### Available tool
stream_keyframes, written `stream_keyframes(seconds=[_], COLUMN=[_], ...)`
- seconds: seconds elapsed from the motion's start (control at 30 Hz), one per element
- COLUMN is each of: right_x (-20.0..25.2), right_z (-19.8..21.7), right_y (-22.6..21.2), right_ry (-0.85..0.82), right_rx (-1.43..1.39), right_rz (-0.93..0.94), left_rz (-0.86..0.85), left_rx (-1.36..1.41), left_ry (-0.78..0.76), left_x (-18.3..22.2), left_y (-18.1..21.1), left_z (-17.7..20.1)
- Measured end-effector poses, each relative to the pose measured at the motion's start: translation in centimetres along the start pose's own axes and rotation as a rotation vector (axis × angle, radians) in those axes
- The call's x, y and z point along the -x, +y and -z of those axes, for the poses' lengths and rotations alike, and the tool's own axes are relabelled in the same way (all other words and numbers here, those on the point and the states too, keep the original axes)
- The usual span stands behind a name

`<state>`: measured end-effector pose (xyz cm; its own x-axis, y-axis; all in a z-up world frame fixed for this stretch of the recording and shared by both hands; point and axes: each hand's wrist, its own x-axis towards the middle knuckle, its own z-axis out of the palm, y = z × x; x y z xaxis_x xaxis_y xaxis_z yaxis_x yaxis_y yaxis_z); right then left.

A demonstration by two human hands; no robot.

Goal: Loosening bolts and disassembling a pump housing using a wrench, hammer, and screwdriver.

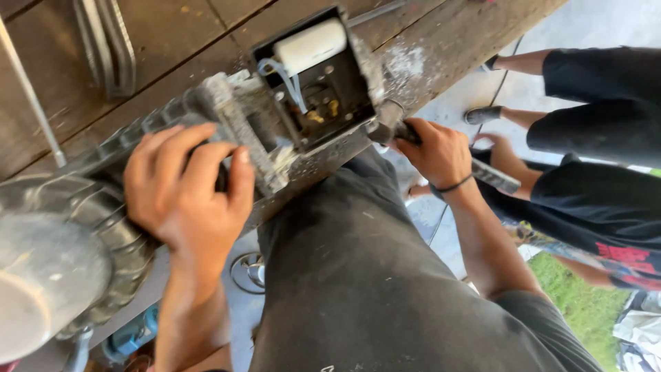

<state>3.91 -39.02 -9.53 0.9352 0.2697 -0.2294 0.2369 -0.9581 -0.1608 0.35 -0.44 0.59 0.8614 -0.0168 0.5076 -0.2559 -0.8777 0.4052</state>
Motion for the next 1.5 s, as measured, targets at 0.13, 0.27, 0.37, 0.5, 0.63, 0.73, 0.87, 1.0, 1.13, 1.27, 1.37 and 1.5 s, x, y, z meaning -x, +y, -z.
stream_keyframes(seconds=[0.13,0.27,0.37,0.5,0.63,0.73,0.87,1.0,1.13,1.27,1.37,1.5], right_x=[-4.2,-8.6,-14.3,-24.2,-31.0,-33.3,-27.6,-18.7,-13.7,-11.6,-10.3,-10.2], right_z=[0.1,2.0,3.3,3.1,0.0,-1.5,2.9,5.8,4.3,3.5,4.2,3.4], right_y=[2.7,5.7,10.6,19.6,25.5,26.9,20.9,15.3,14.5,13.5,11.1,10.3], right_ry=[0.111,0.147,0.327,0.313,0.163,0.226,-0.18,-0.448,-0.573,-0.362,-0.323,-0.445], right_rx=[0.025,-0.199,-0.217,-0.111,-0.083,-0.211,-0.665,-1.287,-1.611,-1.399,-1.39,-1.541], right_rz=[0.138,0.443,0.541,0.131,0.208,0.308,0.279,0.086,0.077,-0.164,-0.19,-0.201], left_rz=[0.028,0.052,0.109,0.279,0.438,0.396,0.291,0.263,0.231,0.208,0.201,0.189], left_rx=[-0.039,-0.074,-0.033,0.182,0.144,0.088,0.062,0.027,0.052,0.167,0.196,0.194], left_ry=[-0.002,-0.01,-0.015,-0.132,-0.121,-0.085,0.028,0.06,0.066,0.068,0.037,0.006], left_x=[0.1,0.7,1.5,4.8,7.3,6.2,4.9,4.4,3.4,2.6,3.0,3.5], left_y=[0.5,0.6,0.7,0.4,0.4,1.4,2.1,1.3,2.2,1.8,1.8,1.2], left_z=[-0.7,-1.8,-2.5,-3.4,-4.7,-4.7,-4.4,-4.4,-4.6,-4.5,-4.4,-3.9])
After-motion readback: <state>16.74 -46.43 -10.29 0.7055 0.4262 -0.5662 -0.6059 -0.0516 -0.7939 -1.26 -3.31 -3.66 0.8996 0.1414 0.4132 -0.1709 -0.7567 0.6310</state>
